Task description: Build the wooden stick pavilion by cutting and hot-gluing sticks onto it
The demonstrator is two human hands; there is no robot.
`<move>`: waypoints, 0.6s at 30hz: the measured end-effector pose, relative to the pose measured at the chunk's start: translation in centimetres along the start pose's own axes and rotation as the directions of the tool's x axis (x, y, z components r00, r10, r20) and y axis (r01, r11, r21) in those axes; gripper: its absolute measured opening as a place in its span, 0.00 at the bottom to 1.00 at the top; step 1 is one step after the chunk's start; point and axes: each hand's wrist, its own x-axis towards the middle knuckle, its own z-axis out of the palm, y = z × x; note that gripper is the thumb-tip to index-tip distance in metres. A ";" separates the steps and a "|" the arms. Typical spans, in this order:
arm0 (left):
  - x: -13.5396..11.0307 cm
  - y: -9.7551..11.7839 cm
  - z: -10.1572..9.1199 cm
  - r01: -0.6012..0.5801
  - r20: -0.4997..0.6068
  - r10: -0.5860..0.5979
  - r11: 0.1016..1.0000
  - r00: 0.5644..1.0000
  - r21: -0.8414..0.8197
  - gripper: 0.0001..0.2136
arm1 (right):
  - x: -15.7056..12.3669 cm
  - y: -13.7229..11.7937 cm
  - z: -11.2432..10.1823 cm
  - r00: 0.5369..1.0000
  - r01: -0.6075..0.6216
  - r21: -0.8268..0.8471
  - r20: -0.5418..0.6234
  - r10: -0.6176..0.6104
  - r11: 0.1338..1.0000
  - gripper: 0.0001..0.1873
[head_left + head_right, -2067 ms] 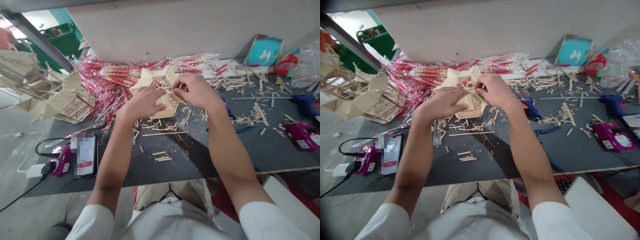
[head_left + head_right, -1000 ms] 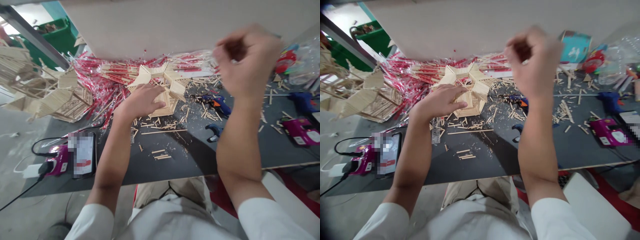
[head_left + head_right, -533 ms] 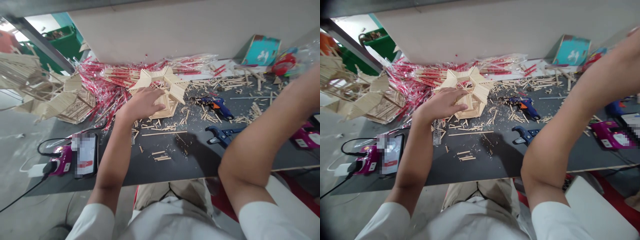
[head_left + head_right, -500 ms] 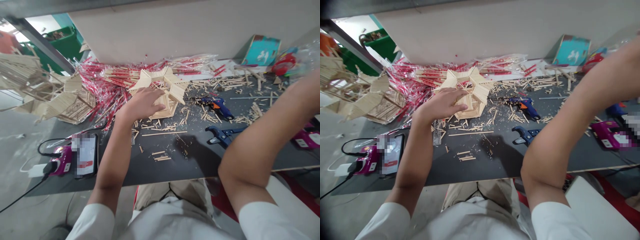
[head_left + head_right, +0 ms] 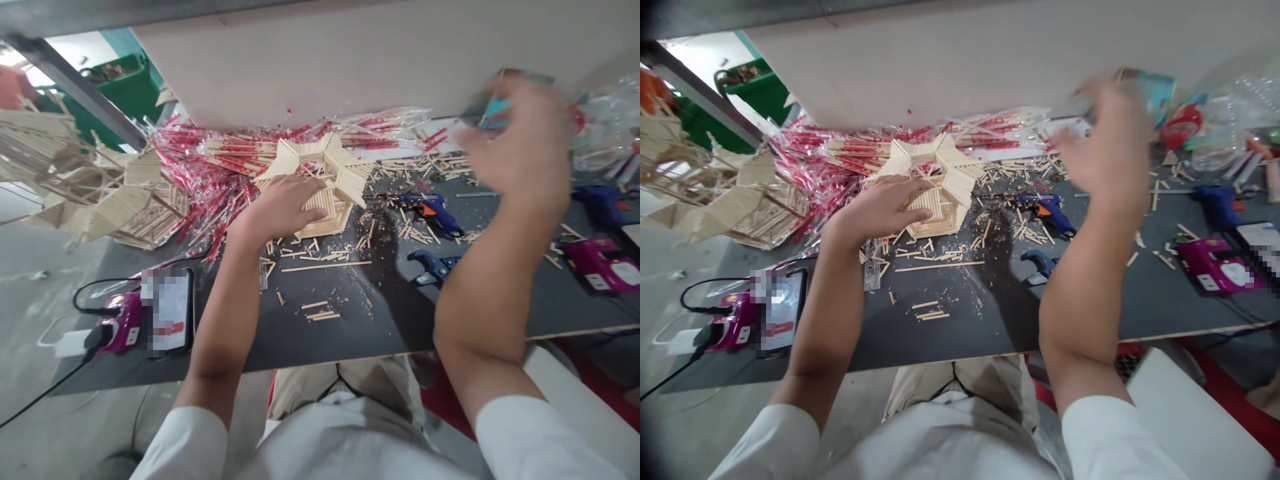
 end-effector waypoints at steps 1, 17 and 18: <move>0.0 0.1 -0.1 0.006 0.007 -0.006 1.000 1.000 0.003 0.28 | -0.2 -0.1 0.2 0.993 0.016 0.000 0.118 -0.016 1.000 0.28; 0.0 -0.6 0.6 -0.017 -0.040 0.017 1.000 0.999 0.001 0.27 | -10.2 -19.4 0.3 0.325 0.660 0.527 0.443 -0.836 0.536 0.11; 0.0 -0.6 0.6 -0.024 -0.043 0.024 1.000 0.999 0.001 0.27 | -10.8 -20.5 1.5 0.303 0.664 0.507 0.490 -0.817 0.550 0.13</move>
